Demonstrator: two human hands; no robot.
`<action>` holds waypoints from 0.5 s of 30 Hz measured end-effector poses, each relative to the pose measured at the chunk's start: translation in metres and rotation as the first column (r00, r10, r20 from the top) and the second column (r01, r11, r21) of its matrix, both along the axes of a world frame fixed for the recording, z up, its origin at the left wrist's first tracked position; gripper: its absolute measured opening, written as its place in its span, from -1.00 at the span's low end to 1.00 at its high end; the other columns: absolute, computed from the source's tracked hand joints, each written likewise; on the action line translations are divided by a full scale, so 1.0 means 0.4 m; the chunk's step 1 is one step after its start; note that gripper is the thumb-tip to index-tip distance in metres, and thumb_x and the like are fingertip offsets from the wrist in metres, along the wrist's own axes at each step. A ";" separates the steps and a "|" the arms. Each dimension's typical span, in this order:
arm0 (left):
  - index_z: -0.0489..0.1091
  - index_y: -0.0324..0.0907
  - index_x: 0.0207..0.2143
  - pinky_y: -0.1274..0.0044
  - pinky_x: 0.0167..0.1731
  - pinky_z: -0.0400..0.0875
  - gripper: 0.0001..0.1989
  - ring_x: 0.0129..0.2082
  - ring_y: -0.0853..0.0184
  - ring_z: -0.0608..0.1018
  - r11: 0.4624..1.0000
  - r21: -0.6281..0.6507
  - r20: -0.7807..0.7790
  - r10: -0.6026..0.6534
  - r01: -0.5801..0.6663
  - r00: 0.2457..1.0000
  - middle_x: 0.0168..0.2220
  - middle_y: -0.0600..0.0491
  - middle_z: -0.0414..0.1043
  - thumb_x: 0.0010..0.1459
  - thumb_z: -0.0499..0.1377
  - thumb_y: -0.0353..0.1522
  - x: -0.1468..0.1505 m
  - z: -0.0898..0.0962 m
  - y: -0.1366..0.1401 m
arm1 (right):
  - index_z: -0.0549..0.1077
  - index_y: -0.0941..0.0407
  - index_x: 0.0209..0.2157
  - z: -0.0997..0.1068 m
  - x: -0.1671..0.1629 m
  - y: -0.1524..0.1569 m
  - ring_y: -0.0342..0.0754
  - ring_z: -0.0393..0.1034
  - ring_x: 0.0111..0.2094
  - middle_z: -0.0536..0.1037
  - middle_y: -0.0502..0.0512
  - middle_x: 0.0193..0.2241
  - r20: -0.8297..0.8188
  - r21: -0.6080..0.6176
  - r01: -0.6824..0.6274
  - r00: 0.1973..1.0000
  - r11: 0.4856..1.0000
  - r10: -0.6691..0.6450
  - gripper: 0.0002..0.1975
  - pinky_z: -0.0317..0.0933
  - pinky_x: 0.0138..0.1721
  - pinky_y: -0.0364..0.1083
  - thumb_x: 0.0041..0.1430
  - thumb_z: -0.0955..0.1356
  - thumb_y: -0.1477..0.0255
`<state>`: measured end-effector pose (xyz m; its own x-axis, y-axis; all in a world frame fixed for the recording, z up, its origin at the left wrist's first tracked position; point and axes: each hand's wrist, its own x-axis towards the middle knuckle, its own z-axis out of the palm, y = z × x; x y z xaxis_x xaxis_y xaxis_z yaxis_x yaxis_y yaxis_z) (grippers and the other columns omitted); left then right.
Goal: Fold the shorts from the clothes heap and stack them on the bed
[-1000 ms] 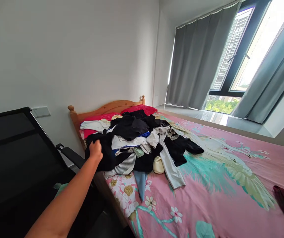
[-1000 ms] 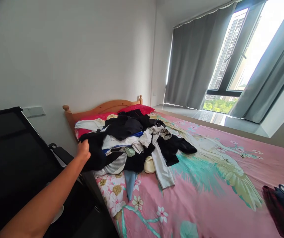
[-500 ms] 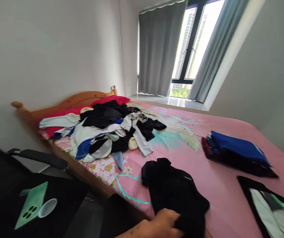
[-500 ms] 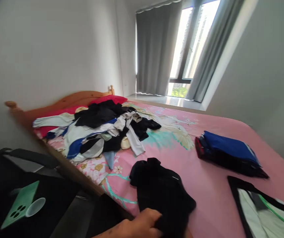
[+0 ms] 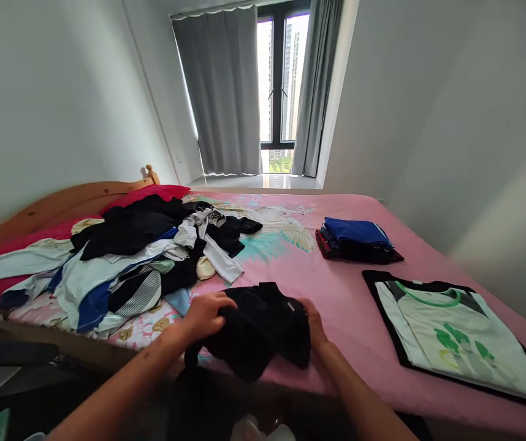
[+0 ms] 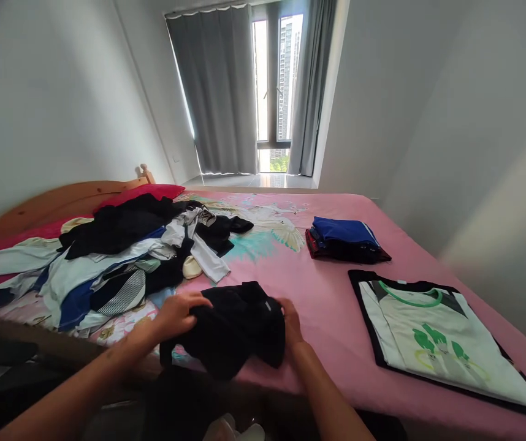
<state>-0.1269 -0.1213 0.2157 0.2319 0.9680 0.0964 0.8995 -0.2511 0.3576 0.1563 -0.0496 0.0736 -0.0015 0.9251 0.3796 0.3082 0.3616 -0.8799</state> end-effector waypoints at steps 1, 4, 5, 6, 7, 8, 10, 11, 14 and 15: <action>0.53 0.01 -0.20 0.43 -0.08 0.33 -0.50 -0.14 0.20 0.48 0.996 0.090 -0.043 0.014 -0.011 0.999 -0.21 0.11 0.50 -0.20 0.05 -0.53 -0.008 0.031 0.025 | 0.42 0.15 -0.30 0.027 0.021 0.013 0.02 0.34 -0.22 0.47 0.14 -0.29 -0.002 0.034 0.044 0.999 0.998 -0.044 -0.72 0.25 -0.13 0.03 0.03 0.22 0.29; 0.48 -0.05 -0.07 0.39 0.03 0.26 -0.47 -0.04 0.18 0.42 0.912 0.392 0.011 0.127 -0.121 0.992 -0.13 0.08 0.45 -0.14 0.05 -0.51 -0.049 0.110 0.106 | 0.38 0.15 -0.24 0.140 0.074 0.039 0.03 0.29 -0.13 0.44 0.16 -0.22 0.028 0.161 0.116 0.992 0.980 -0.122 -0.73 0.18 -0.03 0.05 0.07 0.22 0.32; 0.47 -0.07 -0.06 0.39 0.05 0.24 -0.48 -0.03 0.20 0.41 0.879 0.439 0.072 0.171 -0.185 0.983 -0.12 0.08 0.45 -0.11 0.03 -0.50 -0.064 0.123 0.130 | 0.37 0.14 -0.19 0.176 0.083 0.037 0.02 0.28 -0.11 0.43 0.16 -0.19 0.048 0.195 0.111 0.991 0.974 -0.123 -0.72 0.16 -0.01 0.05 0.08 0.21 0.34; 0.46 -0.08 -0.06 0.39 0.07 0.23 -0.49 -0.03 0.21 0.40 0.857 0.447 0.130 0.223 -0.258 0.966 -0.12 0.07 0.44 -0.09 0.02 -0.51 -0.077 0.124 0.148 | 0.37 0.14 -0.16 0.205 0.088 0.029 0.01 0.27 -0.10 0.43 0.15 -0.18 0.075 0.219 0.096 0.991 0.971 -0.115 -0.71 0.15 -0.01 0.04 0.09 0.21 0.37; 0.46 -0.11 -0.06 0.36 0.08 0.23 -0.49 -0.03 0.20 0.40 0.844 0.423 0.174 0.280 -0.329 0.944 -0.10 0.05 0.43 -0.10 0.03 -0.51 -0.085 0.113 0.160 | 0.37 0.13 -0.15 0.223 0.088 0.013 0.01 0.28 -0.11 0.43 0.15 -0.19 0.108 0.232 0.072 0.989 0.970 -0.100 -0.71 0.16 -0.02 0.03 0.10 0.20 0.39; 0.45 -0.14 -0.06 0.32 0.09 0.23 -0.48 -0.02 0.16 0.40 0.837 0.384 0.201 0.336 -0.389 0.920 -0.08 0.02 0.42 -0.12 0.04 -0.52 -0.088 0.090 0.163 | 0.38 0.12 -0.16 0.226 0.084 -0.009 0.01 0.29 -0.14 0.44 0.14 -0.21 0.145 0.234 0.044 0.986 0.971 -0.080 -0.72 0.17 -0.04 0.03 0.08 0.21 0.42; 0.42 -0.22 -0.04 0.24 0.09 0.23 -0.45 0.02 0.09 0.38 0.837 0.311 0.210 0.402 -0.450 0.891 -0.02 -0.06 0.39 -0.17 0.06 -0.54 -0.071 0.015 0.140 | 0.42 0.11 -0.25 0.191 0.068 -0.069 0.02 0.31 -0.21 0.46 0.12 -0.29 0.227 0.207 -0.026 0.974 0.978 -0.022 -0.77 0.19 -0.10 0.02 0.02 0.23 0.47; 0.41 -0.24 -0.04 0.24 0.10 0.23 -0.44 0.04 0.08 0.37 0.848 0.289 0.202 0.399 -0.444 0.894 0.00 -0.08 0.38 -0.19 0.06 -0.54 -0.050 -0.032 0.114 | 0.44 0.11 -0.30 0.156 0.058 -0.105 0.02 0.32 -0.23 0.46 0.12 -0.32 0.285 0.167 -0.075 0.958 0.983 0.025 -0.78 0.21 -0.12 0.01 0.00 0.24 0.50; 0.38 -0.17 -0.03 0.40 0.14 0.22 -0.51 0.07 0.26 0.38 0.924 0.237 0.207 0.253 -0.299 0.945 0.04 0.01 0.37 -0.07 0.05 -0.52 0.048 -0.171 0.000 | 0.46 0.12 -0.22 0.030 0.024 -0.212 0.02 0.32 -0.15 0.47 0.15 -0.22 0.458 -0.035 -0.200 0.868 0.979 0.193 -0.69 0.21 -0.08 -0.01 -0.01 0.22 0.57; 0.36 -0.16 -0.01 0.41 0.15 0.21 -0.56 0.09 0.27 0.36 0.955 0.219 0.239 0.147 -0.201 0.960 0.06 0.00 0.34 0.01 0.05 -0.47 0.087 -0.209 -0.041 | 0.45 0.13 -0.17 -0.006 0.012 -0.242 0.03 0.30 -0.09 0.45 0.17 -0.15 0.504 -0.095 -0.211 0.833 0.973 0.230 -0.65 0.19 -0.02 0.00 0.00 0.21 0.58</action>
<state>-0.0922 -0.1375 0.1320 0.0089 0.9334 0.3588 0.8437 -0.1996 0.4983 0.1612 -0.1466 0.0713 -0.3909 0.8893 0.2371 0.6307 0.4465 -0.6347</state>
